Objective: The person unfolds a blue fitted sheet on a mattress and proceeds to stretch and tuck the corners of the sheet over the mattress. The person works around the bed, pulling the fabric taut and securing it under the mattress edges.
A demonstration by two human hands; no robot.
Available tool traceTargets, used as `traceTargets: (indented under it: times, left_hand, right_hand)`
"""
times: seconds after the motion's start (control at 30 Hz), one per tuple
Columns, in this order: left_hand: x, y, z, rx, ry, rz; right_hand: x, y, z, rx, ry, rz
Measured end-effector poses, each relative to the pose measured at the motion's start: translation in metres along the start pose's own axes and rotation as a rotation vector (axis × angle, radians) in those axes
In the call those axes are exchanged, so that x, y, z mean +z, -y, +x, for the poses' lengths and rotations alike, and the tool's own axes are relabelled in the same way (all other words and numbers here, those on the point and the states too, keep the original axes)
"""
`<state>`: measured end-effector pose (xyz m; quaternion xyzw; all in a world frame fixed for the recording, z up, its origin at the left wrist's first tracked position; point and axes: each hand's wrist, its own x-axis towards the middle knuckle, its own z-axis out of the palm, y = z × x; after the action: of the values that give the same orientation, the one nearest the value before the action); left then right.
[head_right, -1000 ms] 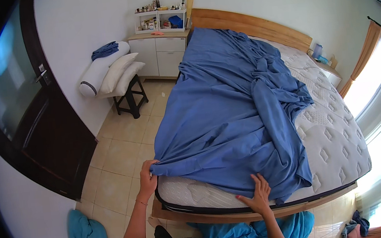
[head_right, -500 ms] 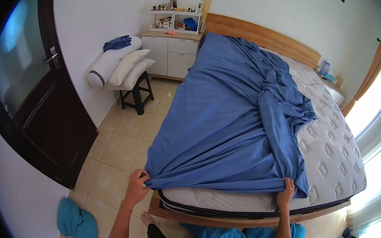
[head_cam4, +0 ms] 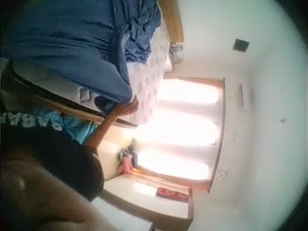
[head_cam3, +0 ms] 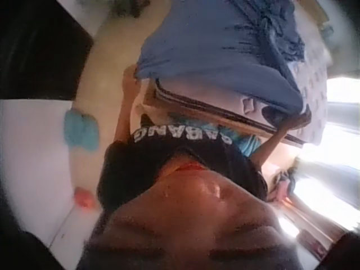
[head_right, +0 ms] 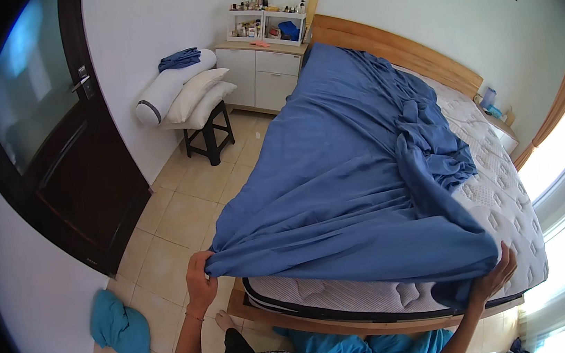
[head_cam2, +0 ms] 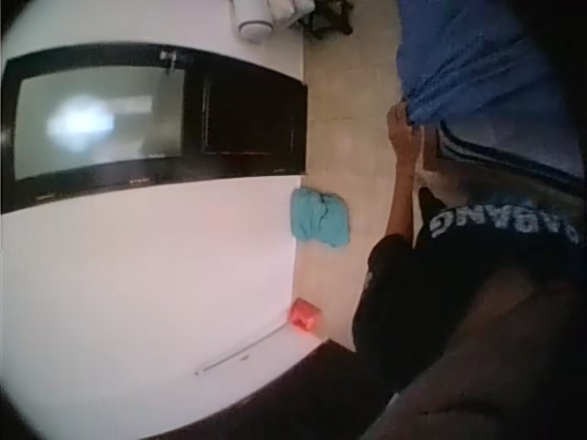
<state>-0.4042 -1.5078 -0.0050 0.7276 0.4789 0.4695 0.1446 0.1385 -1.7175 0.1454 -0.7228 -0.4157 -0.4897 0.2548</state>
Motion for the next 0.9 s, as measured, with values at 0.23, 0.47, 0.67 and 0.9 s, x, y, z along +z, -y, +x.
traceTargets:
  times: [0.23, 0.47, 0.67, 0.9]
  left_hand:
    - [0.027, 0.032, -0.050, -0.236, 0.063, 0.034]
    - [0.037, -0.015, -0.030, -0.098, 0.093, 0.086]
    - [0.047, 0.001, -0.004, 0.053, 0.282, 0.005]
    - [0.001, -0.005, -0.015, 0.067, 0.311, 0.022]
  right_hand:
    - [-0.005, -0.024, -0.075, 0.427, 1.554, -0.265]
    - [-0.010, 0.165, -0.073, -0.151, 1.301, 0.803]
    - [0.044, 0.239, -0.134, -0.300, 1.056, 0.853]
    - [0.013, 0.231, -0.099, 0.056, 1.430, 1.014]
